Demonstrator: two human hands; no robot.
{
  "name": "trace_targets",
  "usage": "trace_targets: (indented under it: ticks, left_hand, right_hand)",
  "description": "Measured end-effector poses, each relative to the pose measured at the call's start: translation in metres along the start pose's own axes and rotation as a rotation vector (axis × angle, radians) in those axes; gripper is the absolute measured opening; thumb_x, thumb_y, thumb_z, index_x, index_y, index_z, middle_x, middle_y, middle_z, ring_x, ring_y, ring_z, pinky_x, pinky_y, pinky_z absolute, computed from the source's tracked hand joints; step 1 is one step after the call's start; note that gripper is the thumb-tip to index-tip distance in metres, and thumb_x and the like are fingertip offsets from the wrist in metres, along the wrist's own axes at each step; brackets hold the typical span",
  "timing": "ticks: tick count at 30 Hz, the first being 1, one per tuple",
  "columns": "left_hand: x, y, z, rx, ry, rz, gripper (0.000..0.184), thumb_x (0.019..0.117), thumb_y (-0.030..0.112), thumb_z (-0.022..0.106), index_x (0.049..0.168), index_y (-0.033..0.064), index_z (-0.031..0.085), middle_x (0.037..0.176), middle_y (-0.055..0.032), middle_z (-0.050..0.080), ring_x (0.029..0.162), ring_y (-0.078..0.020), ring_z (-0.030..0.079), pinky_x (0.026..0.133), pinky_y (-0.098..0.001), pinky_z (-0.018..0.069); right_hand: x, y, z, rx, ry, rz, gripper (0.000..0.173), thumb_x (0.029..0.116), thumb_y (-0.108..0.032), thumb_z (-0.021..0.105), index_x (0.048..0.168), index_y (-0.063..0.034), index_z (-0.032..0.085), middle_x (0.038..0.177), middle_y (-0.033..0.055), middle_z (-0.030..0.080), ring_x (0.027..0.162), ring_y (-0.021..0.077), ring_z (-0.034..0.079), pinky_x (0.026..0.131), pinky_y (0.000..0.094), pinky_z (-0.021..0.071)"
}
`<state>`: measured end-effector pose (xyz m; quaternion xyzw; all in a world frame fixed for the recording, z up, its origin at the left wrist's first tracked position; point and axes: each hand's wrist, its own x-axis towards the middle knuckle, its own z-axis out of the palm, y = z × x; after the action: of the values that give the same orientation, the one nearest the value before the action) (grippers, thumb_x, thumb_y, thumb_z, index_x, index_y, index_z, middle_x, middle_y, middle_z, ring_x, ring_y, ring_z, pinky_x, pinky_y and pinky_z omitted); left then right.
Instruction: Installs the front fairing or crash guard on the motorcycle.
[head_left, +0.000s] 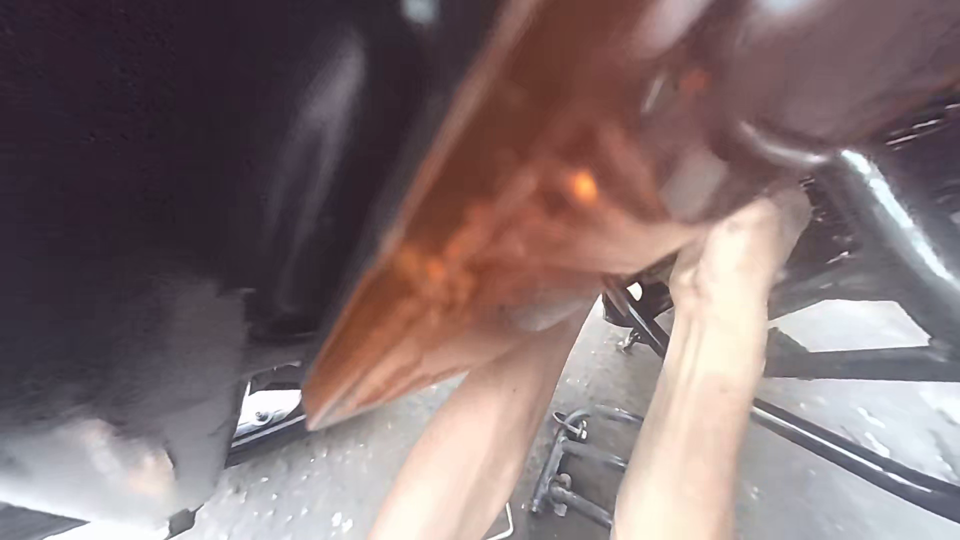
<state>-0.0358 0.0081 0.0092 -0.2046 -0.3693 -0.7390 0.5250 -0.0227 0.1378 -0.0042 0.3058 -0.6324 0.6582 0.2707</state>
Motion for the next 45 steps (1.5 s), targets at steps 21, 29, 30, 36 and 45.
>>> trace_targets:
  ticks: [21,29,30,36,45]
  left_hand:
    - [0.002,0.003,0.0,-0.031,-0.006,0.023,0.051,0.1116,0.032,0.029,0.137,-0.0042,0.056,0.138,-0.0162,0.059,0.13,-0.0225,0.055,0.113,-0.0416,0.0433]
    - [0.003,0.004,-0.008,-0.022,0.019,-0.119,0.045,0.1106,0.033,0.039,0.139,0.0026,0.057,0.139,-0.0129,0.059,0.129,-0.0232,0.056,0.108,-0.0444,0.048]
    - [0.003,0.004,-0.009,-0.027,0.012,-0.125,0.046,0.1109,0.034,0.038,0.139,0.0026,0.056,0.138,-0.0131,0.06,0.127,-0.0234,0.057,0.107,-0.0446,0.0489]
    - [0.006,0.002,-0.007,-0.035,-0.007,-0.055,0.049,0.1103,0.034,0.036,0.141,-0.0004,0.054,0.142,-0.0153,0.057,0.133,-0.0243,0.054,0.112,-0.044,0.0452]
    - [0.005,-0.001,-0.011,0.117,-0.091,-0.166,0.06,0.1112,0.049,0.024,0.146,0.0065,0.05,0.143,-0.0146,0.055,0.132,-0.0255,0.055,0.109,-0.0501,0.0486]
  right_hand:
    - [-0.013,-0.095,0.022,0.401,-0.07,0.141,0.021,0.1055,-0.009,0.039,0.117,-0.0042,0.056,0.107,0.0081,0.067,0.106,0.0175,0.066,0.098,0.0405,0.0549]
    - [0.007,0.002,-0.002,0.254,-0.038,-0.013,0.029,0.1034,-0.022,0.058,0.122,-0.0015,0.065,0.115,0.0102,0.07,0.111,0.0198,0.068,0.098,0.0402,0.0566]
    - [0.006,0.002,-0.003,0.228,-0.029,0.022,0.027,0.1028,-0.022,0.059,0.12,-0.0024,0.066,0.114,0.0095,0.07,0.11,0.0195,0.068,0.098,0.0403,0.0564]
    - [0.001,-0.002,-0.005,0.15,-0.043,-0.059,0.027,0.1047,-0.022,0.055,0.12,-0.0022,0.066,0.115,0.0076,0.07,0.113,0.0173,0.066,0.101,0.0376,0.0548]
    - [-0.001,-0.004,-0.002,0.135,-0.152,-0.154,0.024,0.1074,-0.022,0.054,0.118,-0.002,0.063,0.109,0.0047,0.07,0.109,0.014,0.067,0.099,0.0335,0.0553]
